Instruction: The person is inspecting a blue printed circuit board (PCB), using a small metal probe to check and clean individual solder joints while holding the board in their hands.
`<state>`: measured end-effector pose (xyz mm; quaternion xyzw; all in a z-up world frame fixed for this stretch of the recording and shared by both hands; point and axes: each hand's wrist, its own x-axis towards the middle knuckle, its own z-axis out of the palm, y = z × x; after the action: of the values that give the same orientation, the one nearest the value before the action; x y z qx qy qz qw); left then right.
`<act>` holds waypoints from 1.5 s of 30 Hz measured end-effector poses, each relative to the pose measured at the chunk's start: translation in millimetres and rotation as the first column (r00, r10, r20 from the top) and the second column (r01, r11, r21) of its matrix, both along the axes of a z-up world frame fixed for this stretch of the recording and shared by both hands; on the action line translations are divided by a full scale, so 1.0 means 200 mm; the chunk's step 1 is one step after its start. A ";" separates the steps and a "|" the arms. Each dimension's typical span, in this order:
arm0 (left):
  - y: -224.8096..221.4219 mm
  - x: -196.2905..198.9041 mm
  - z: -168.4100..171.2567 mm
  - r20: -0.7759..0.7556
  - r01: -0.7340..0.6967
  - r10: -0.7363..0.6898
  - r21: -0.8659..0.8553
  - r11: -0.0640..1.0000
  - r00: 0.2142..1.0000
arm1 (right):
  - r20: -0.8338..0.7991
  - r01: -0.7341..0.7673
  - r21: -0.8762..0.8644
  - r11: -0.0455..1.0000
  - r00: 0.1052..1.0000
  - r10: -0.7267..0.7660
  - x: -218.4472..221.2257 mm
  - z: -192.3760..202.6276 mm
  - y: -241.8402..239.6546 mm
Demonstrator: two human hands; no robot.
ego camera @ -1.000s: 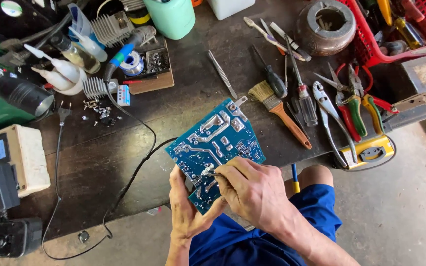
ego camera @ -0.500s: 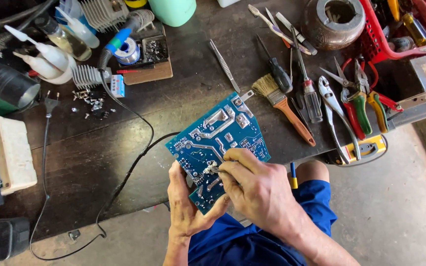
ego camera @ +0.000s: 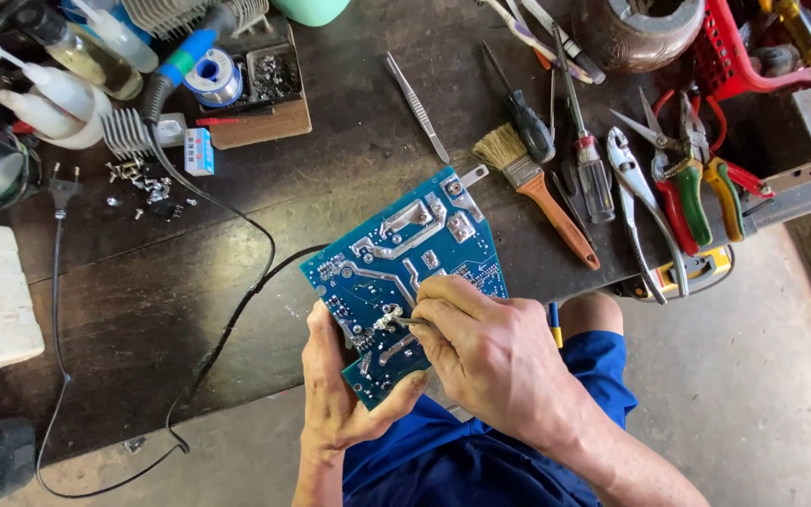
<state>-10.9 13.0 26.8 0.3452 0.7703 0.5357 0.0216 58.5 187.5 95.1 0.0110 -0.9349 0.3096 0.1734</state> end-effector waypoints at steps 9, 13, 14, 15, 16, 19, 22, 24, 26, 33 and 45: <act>-0.02 -0.03 -0.01 0.101 0.034 -0.029 -0.041 0.999 0.994 | -0.059 -0.035 0.164 0.986 0.997 0.045 -0.03 -0.05 -0.01; -0.01 -0.02 0.01 0.145 0.045 -0.045 0.000 0.999 0.988 | -0.072 -0.040 0.096 0.995 0.996 0.047 -0.02 -0.07 0.01; -0.01 -0.03 0.00 0.145 0.049 -0.048 0.002 0.999 0.988 | -0.073 -0.037 0.097 0.995 0.996 0.044 -0.02 -0.07 0.01; 0.00 -0.03 0.00 0.124 0.047 -0.046 -0.005 0.999 0.991 | -0.088 -0.029 0.097 0.995 0.995 0.038 -0.02 -0.07 0.01; 0.00 -0.03 0.00 0.101 0.043 -0.041 -0.012 0.999 0.994 | -0.105 -0.025 0.096 0.995 0.994 0.035 -0.01 -0.07 0.01; -0.01 -0.03 0.01 0.099 0.040 -0.038 -0.017 0.999 0.994 | -0.132 0.014 0.237 0.971 0.991 0.018 -0.01 -0.07 -0.02; -0.02 -0.04 0.02 0.138 0.056 -0.051 -0.038 0.998 0.989 | -0.137 0.019 0.442 0.897 0.989 0.047 -0.02 -0.02 0.00; -0.04 -0.05 0.02 0.147 0.068 -0.060 -0.048 0.997 0.987 | -0.106 -0.016 0.413 0.911 0.992 0.066 -0.04 0.00 0.00; -0.04 -0.07 0.03 0.156 0.080 -0.071 -0.053 0.995 0.985 | -0.076 -0.049 0.386 0.921 0.993 0.085 -0.07 0.01 0.03; -0.05 -0.10 0.02 0.184 0.127 -0.114 -0.061 0.990 0.976 | 0.083 -0.302 0.364 0.881 0.953 0.292 -0.11 0.07 0.14; -0.06 -0.11 -0.01 0.149 0.126 -0.114 -0.074 0.989 0.982 | 0.243 -0.240 0.563 0.791 0.963 0.119 -0.12 0.02 0.03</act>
<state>-32.2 1.7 25.4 0.3499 0.7661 0.5247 0.1239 35.3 192.6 99.7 0.1228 -0.9915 0.0200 0.0388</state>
